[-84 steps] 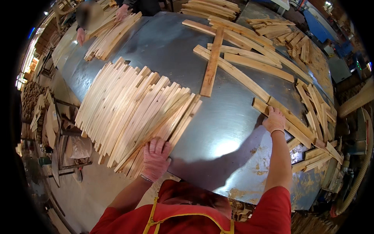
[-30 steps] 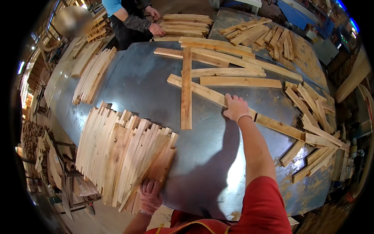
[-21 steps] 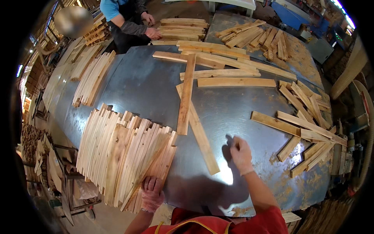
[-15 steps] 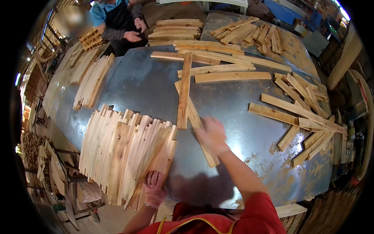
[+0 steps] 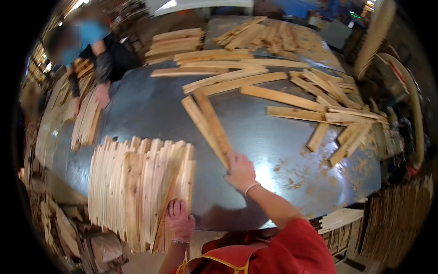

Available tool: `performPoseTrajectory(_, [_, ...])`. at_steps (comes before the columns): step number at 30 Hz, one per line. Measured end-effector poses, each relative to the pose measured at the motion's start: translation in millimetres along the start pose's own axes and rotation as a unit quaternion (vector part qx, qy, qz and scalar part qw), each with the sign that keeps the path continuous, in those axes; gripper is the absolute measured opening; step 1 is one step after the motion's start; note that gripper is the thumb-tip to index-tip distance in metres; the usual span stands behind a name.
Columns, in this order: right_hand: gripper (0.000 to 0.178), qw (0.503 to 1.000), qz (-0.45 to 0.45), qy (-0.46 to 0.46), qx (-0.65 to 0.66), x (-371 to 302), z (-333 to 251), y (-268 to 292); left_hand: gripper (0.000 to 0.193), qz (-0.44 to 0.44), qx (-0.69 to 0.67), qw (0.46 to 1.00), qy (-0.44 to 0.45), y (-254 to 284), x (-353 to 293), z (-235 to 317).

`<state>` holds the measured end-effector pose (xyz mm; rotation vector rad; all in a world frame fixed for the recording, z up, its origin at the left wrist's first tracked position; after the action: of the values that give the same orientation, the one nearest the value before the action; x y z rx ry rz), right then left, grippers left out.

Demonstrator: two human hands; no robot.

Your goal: The person picks up thin wooden planks from a metal table and stacks them into a neat pile. The person handles the planks one at a time, aligning them carefully to form a growing stack on the left side of the table.

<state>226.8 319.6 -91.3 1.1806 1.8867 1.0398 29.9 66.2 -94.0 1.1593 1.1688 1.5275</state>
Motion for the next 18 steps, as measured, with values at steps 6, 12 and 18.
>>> performPoseTrajectory(6, [0.092, 0.931, -0.156, -0.086, 0.319, -88, -14, -3, 0.072, -0.065, -0.027, 0.996, 0.056, 7, 11, -6])
performPoseTrajectory(12, [0.1, 0.834, -0.441, 0.044, 0.329, -211, -55, -117, 0.089, -0.173, -0.045, 0.981, 0.082, 30, 88, 73])
performPoseTrajectory(18, [0.076, 0.929, -0.296, 0.085, 0.202, -7, 92, 44, 0.077, -0.108, 0.099, 0.987, 0.07, -29, 38, 27])
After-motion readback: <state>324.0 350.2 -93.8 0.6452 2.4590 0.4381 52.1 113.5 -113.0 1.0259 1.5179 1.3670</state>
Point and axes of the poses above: each hand's wrist, its own x-axis towards the middle knuckle, its own y-axis out of the back of the hand, z = x × y, the point moved 5 cm from there along x, towards the middle knuckle, and after that the axes turned 4 degrees about -y, right-handed, at the moved point
